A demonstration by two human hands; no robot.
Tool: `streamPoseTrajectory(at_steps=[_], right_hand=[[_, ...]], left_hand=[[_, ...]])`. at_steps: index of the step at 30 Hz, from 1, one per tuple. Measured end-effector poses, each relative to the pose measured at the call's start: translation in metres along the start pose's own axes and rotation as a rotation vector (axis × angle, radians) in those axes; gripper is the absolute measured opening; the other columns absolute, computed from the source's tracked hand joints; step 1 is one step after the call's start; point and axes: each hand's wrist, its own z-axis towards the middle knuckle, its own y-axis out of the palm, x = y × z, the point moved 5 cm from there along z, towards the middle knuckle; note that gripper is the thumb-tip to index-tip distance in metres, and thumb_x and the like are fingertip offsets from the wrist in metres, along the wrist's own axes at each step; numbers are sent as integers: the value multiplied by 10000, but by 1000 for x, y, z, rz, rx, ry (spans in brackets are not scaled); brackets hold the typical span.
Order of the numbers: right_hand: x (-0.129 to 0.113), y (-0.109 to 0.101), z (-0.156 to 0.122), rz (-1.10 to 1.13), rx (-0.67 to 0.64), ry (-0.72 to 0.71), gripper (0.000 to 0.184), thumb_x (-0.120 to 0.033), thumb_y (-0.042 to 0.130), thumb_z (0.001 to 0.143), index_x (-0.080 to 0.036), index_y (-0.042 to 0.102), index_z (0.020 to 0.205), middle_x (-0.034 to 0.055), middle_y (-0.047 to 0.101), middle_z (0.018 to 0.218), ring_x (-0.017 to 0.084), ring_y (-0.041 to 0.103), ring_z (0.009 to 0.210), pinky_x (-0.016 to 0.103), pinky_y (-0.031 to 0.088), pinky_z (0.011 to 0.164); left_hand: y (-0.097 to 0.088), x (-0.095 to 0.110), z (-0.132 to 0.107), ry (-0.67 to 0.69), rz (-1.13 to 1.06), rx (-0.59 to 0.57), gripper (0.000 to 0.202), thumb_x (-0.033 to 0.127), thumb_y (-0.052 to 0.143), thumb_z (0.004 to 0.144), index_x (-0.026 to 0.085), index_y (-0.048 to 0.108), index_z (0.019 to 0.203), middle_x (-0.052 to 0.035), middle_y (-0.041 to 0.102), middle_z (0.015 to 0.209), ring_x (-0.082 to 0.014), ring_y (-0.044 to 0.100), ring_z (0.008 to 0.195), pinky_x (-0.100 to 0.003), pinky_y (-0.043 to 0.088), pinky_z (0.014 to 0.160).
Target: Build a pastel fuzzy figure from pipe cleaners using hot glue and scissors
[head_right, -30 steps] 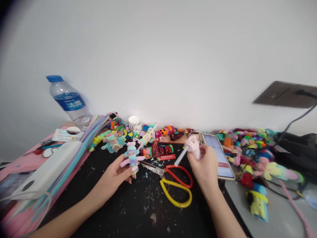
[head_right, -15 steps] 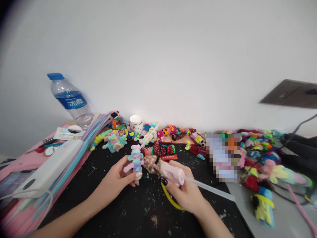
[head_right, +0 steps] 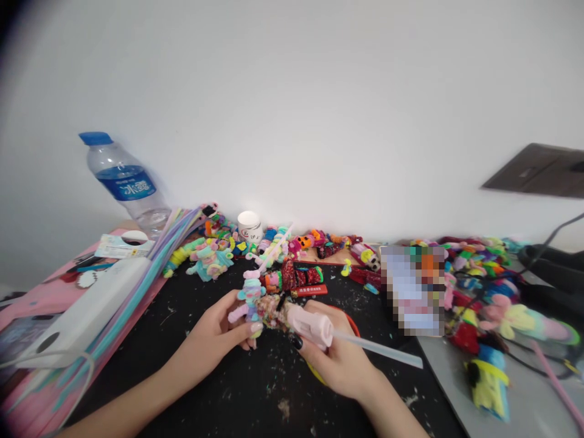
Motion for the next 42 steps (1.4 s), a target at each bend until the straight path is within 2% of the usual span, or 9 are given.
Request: streamPoseTrajectory(at_steps=[12, 18, 21, 25, 29, 33, 38, 42], right_hand=[[-2, 1, 1, -32, -24, -23, 304, -390, 445, 835, -218, 524, 596, 13, 506, 564, 161, 500, 485, 270, 426, 465], [-1, 1, 4, -19, -84, -75, 197, -292, 448, 807, -210, 442, 628, -8, 454, 593, 138, 454, 511, 253, 369, 464], [5, -8, 5, -57, 26, -45, 140, -246, 469, 778, -210, 437, 646, -12, 464, 605, 137, 459, 536, 250, 371, 482], [25, -24, 5, -258, 250, 119, 42, -219, 513, 752, -205, 531, 717, 16, 542, 687, 161, 516, 603, 276, 417, 556], [45, -29, 6, -426, 337, 205, 138, -266, 568, 733, -182, 601, 838, 51, 586, 800, 196, 568, 693, 307, 453, 624], [59, -25, 6, -465, 320, 233, 267, -252, 563, 705, -159, 595, 954, 80, 582, 879, 233, 588, 782, 349, 479, 716], [71, -18, 5, -511, 307, 233, 346, -253, 529, 750, -140, 559, 1076, 116, 561, 971, 257, 578, 881, 387, 477, 797], [72, -17, 8, -525, 269, 197, 401, -266, 554, 752, -130, 536, 1128, 134, 540, 1019, 272, 553, 944, 421, 462, 843]], left_hand=[[0, 1, 0, -6, 17, 0, 230, 268, 630, 756, 187, 522, 942, 25, 575, 761, -119, 574, 585, -241, 491, 547], [-3, 3, 0, -3, 13, 33, 219, 260, 634, 747, 187, 538, 930, 18, 585, 758, -126, 580, 590, -242, 492, 545], [-6, 4, 1, -8, -10, 63, 229, 278, 643, 738, 182, 541, 918, 13, 595, 746, -129, 581, 579, -244, 490, 536], [-8, 7, 2, -14, -17, 97, 239, 285, 649, 729, 172, 537, 908, 15, 597, 740, -125, 588, 577, -240, 492, 535], [-8, 8, 1, -14, -13, 98, 253, 281, 643, 734, 166, 530, 929, 21, 584, 733, -117, 589, 576, -238, 496, 537], [-8, 8, 0, -8, -9, 81, 246, 278, 630, 753, 165, 522, 942, 19, 579, 756, -109, 589, 586, -234, 501, 547], [-9, 7, 0, 2, -8, 79, 248, 282, 622, 767, 163, 508, 953, 17, 572, 780, -104, 592, 591, -231, 503, 546], [-10, 6, 1, 9, -8, 74, 246, 287, 619, 774, 164, 506, 954, 18, 570, 784, -101, 594, 597, -225, 504, 548]])
